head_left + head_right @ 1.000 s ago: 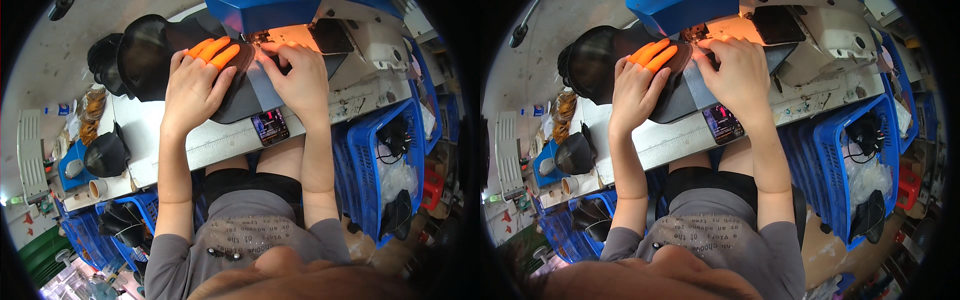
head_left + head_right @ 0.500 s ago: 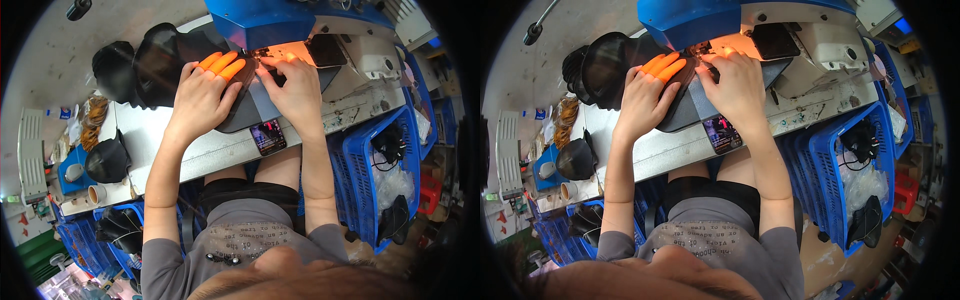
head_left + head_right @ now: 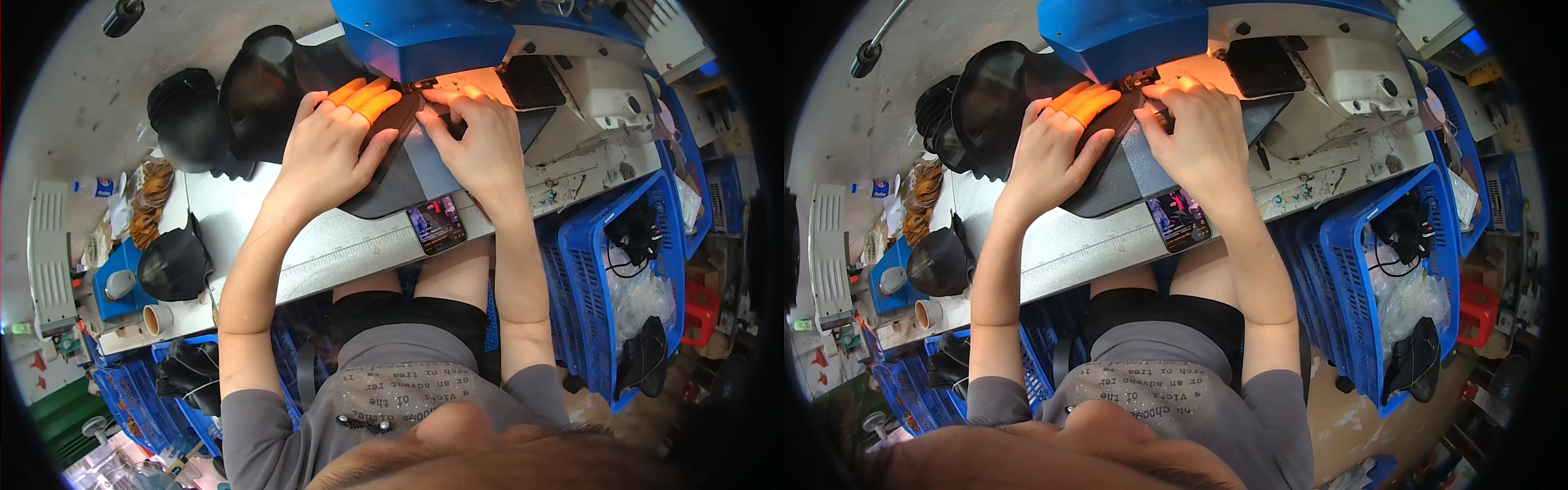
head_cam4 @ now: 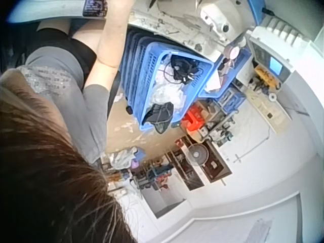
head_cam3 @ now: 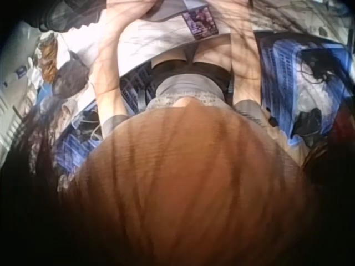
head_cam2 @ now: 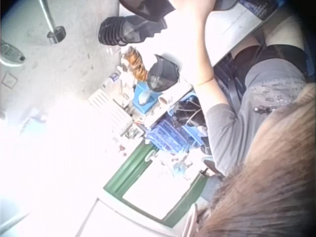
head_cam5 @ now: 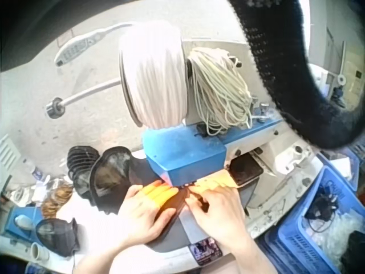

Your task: The person operates a sewing machine to stitch black fabric masks. They repeatedly pick up a mask from a pile on the left, guide it under the machine's needle, and sew along the edges. After each stitch, the person removes the mask and places it back on the pile, continuing the process with the next item.

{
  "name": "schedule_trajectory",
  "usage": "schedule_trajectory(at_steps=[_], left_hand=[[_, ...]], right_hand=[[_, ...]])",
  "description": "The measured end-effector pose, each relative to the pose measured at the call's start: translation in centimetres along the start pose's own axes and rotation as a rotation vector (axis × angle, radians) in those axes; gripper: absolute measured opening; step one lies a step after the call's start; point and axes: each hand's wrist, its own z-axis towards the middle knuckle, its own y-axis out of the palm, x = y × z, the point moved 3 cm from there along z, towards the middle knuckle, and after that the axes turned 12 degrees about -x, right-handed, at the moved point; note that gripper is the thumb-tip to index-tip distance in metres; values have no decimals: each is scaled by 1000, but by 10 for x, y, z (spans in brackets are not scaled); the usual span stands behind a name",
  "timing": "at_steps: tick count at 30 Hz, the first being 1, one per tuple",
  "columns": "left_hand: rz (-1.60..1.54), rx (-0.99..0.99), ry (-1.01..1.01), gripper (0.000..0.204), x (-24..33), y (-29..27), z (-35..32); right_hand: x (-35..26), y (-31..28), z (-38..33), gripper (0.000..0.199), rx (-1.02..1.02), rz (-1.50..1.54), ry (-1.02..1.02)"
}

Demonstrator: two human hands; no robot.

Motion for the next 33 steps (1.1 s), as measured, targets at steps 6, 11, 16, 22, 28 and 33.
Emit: schedule_trajectory(at_steps=[6,11,16,22,28,33], left_hand=[[-45,-44,69,39,-12,4,3],[-32,-43,154,40,-15,-4,7],[-78,-97,174,41,-20,-9,11],[-52,-124,161,40,-18,-12,10],[-24,-126,145,40,-19,-10,12],[-10,-105,91,38,-14,-9,12]], right_hand=[[2,1,-1,26,15,38,-35],[7,-17,-5,17,-31,234,-29],[39,-20,-18,10,234,94,-246],[41,-17,-21,11,267,146,-280],[41,-16,-22,11,277,156,-278],[41,-16,-22,11,286,162,-284]])
